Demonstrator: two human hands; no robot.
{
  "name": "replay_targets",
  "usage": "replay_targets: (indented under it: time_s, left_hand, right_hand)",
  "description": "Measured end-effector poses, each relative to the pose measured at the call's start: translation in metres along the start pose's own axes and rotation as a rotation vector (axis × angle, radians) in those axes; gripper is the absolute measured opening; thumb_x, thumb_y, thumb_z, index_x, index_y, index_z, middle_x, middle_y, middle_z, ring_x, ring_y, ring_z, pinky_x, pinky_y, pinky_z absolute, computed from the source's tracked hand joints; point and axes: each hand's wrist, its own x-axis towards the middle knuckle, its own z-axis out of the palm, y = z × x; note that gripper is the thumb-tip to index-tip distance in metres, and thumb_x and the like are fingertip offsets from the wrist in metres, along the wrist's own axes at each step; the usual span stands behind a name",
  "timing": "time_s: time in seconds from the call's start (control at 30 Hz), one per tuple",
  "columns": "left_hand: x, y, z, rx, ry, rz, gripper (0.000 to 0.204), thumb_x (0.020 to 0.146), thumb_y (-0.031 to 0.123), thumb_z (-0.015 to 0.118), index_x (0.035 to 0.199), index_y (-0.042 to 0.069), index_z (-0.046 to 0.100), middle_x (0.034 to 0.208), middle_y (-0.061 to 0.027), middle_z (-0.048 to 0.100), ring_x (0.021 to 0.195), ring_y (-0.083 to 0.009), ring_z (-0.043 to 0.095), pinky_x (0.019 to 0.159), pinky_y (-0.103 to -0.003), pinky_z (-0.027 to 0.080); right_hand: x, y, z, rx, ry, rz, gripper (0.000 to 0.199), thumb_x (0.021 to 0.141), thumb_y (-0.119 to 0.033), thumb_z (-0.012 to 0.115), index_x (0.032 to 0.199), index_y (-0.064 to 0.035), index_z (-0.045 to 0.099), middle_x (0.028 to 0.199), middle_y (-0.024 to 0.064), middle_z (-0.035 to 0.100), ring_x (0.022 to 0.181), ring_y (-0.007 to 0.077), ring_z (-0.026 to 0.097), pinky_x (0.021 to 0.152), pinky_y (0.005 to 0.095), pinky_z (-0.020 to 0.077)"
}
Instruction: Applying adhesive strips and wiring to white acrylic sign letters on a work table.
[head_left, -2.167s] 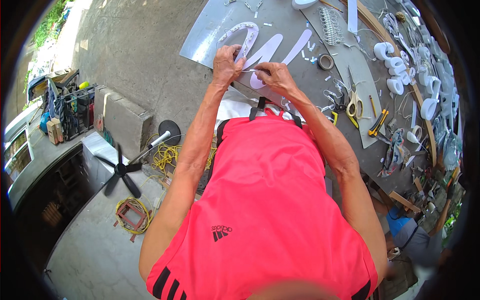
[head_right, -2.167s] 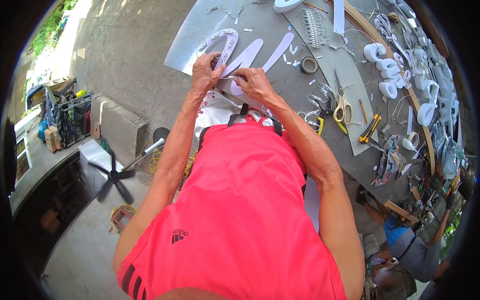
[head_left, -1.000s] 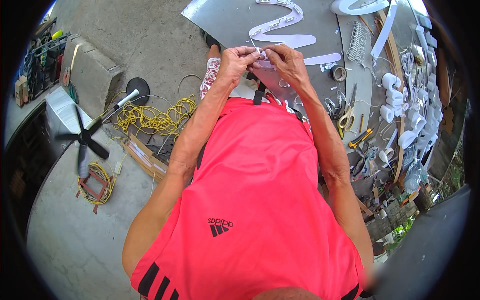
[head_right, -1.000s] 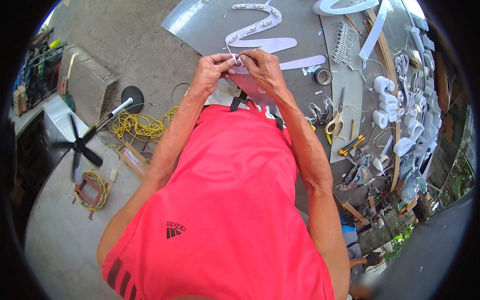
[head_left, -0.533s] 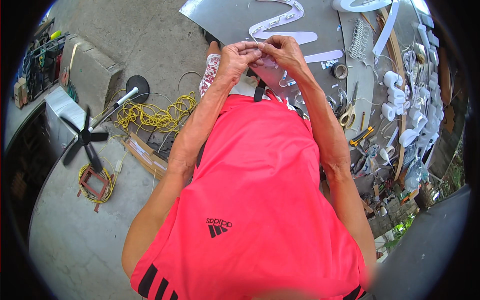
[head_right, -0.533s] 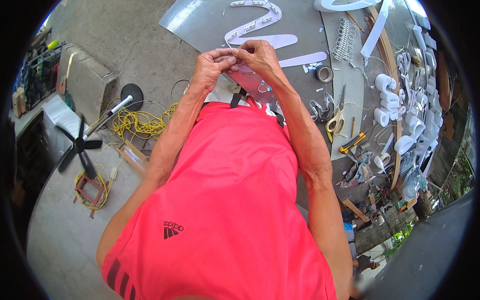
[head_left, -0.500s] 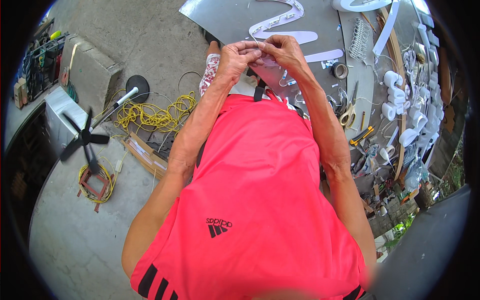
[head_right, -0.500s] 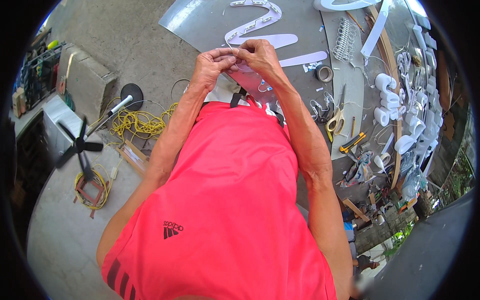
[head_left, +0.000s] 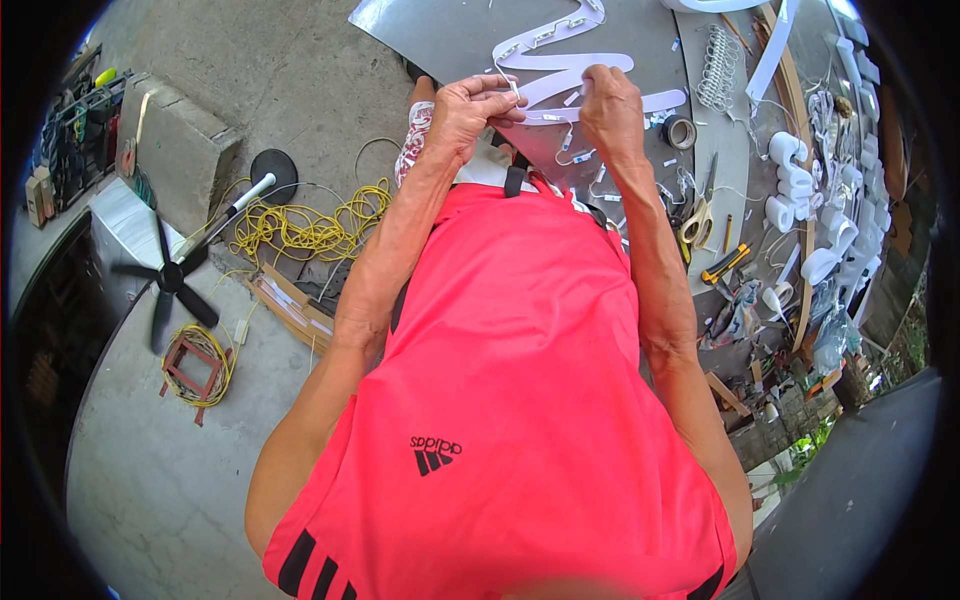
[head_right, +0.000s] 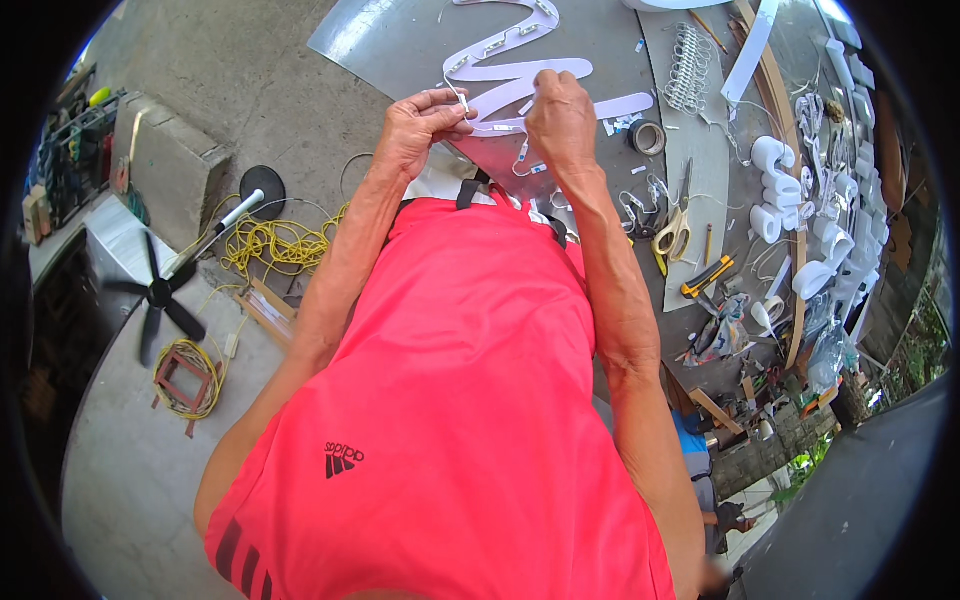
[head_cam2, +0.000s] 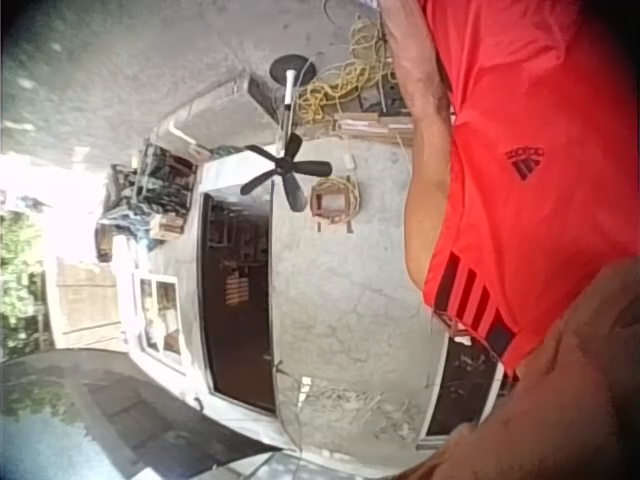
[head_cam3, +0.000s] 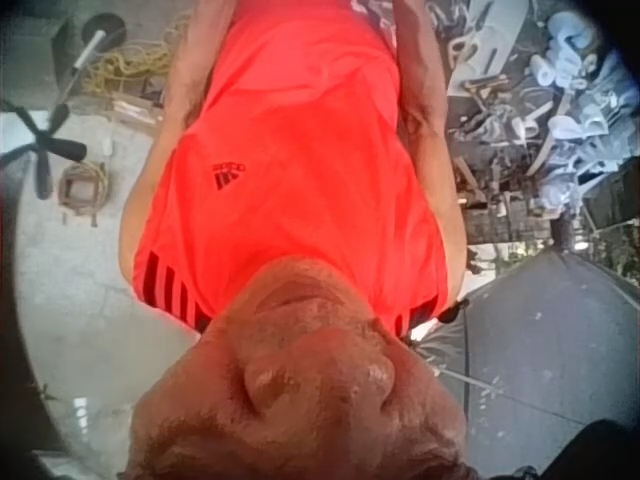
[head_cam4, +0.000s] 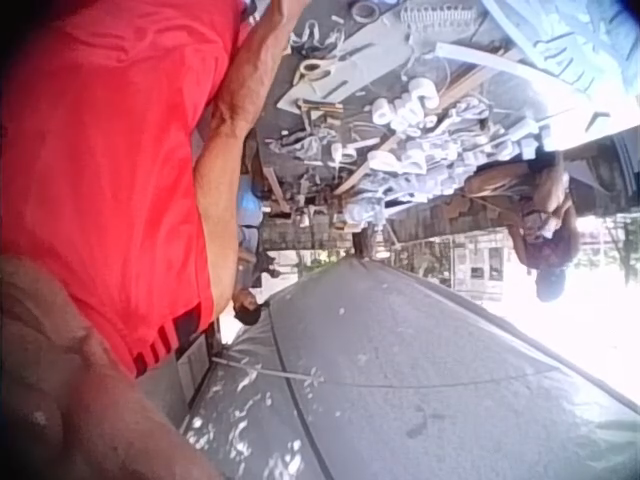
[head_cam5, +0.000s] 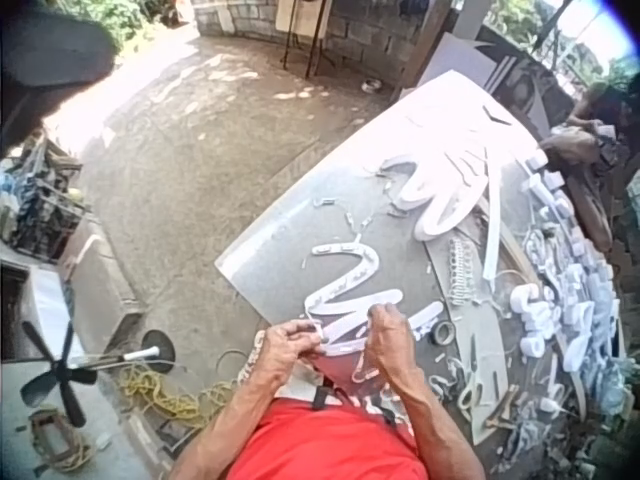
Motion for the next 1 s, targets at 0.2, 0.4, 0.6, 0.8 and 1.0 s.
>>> replay_targets:
  time_s: [0.2, 0.4, 0.6, 0.8, 1.0]
  left_hand:
    - [-0.004, 0.01, 0.01, 0.065, -0.007, -0.031, 0.037, 0.086, 0.009, 0.075, 0.119, -0.002, 0.064, 0.094, -0.0154, 0.076, 0.07, -0.0136, 0.072, 0.056, -0.021, 0.051]
    - [0.001, 0.01, 0.016, 0.16, 0.015, -0.026, 0.029, 0.085, 0.013, 0.077, 0.107, -0.001, 0.065, 0.093, -0.0134, 0.076, 0.068, -0.0128, 0.071, 0.054, -0.02, 0.048]
    - [0.003, 0.015, 0.023, 0.333, 0.081, 0.001, 0.029, 0.086, 0.018, 0.078, 0.104, -0.001, 0.066, 0.09, -0.0104, 0.077, 0.071, -0.013, 0.071, 0.057, -0.021, 0.051]
    - [0.0, 0.013, 0.025, 0.478, 0.079, 0.039, 0.03, 0.086, 0.021, 0.079, 0.106, 0.001, 0.067, 0.083, -0.0076, 0.075, 0.073, -0.012, 0.07, 0.059, -0.025, 0.053]
    - [0.011, 0.007, 0.015, 0.814, 0.335, 0.699, 0.023, 0.082, 0.01, 0.076, 0.103, 0.003, 0.07, 0.08, -0.0038, 0.068, 0.066, -0.0116, 0.065, 0.063, -0.027, 0.054]
  right_hand:
    - [-0.025, 0.027, -0.034, -0.151, 0.046, -0.05, 0.014, 0.087, -0.011, 0.064, 0.099, -0.0044, 0.066, 0.103, 0.0128, 0.066, 0.092, 0.0344, 0.063, 0.081, 0.0447, 0.0479]
    - [-0.028, -0.019, -0.008, 0.26, -0.114, -0.177, 0.032, 0.082, -0.021, 0.077, 0.107, -0.005, 0.064, 0.099, 0.0109, 0.07, 0.094, 0.0304, 0.065, 0.083, 0.0417, 0.0502]
    - [-0.017, -0.016, 0.013, 0.49, -0.146, -0.052, 0.022, 0.086, -0.018, 0.073, 0.1, -0.0019, 0.068, 0.089, 0.0128, 0.073, 0.077, 0.0297, 0.069, 0.072, 0.0382, 0.054]
    - [-0.006, -0.01, 0.012, 0.424, -0.052, -0.073, 0.015, 0.089, -0.014, 0.068, 0.095, -0.0014, 0.069, 0.088, 0.0135, 0.072, 0.079, 0.0293, 0.068, 0.073, 0.0385, 0.0535]
    - [0.014, -0.002, 0.013, 0.363, -0.041, -0.088, 0.014, 0.089, -0.014, 0.068, 0.095, -0.0019, 0.069, 0.088, 0.0138, 0.07, 0.082, 0.0295, 0.067, 0.073, 0.0398, 0.0525]
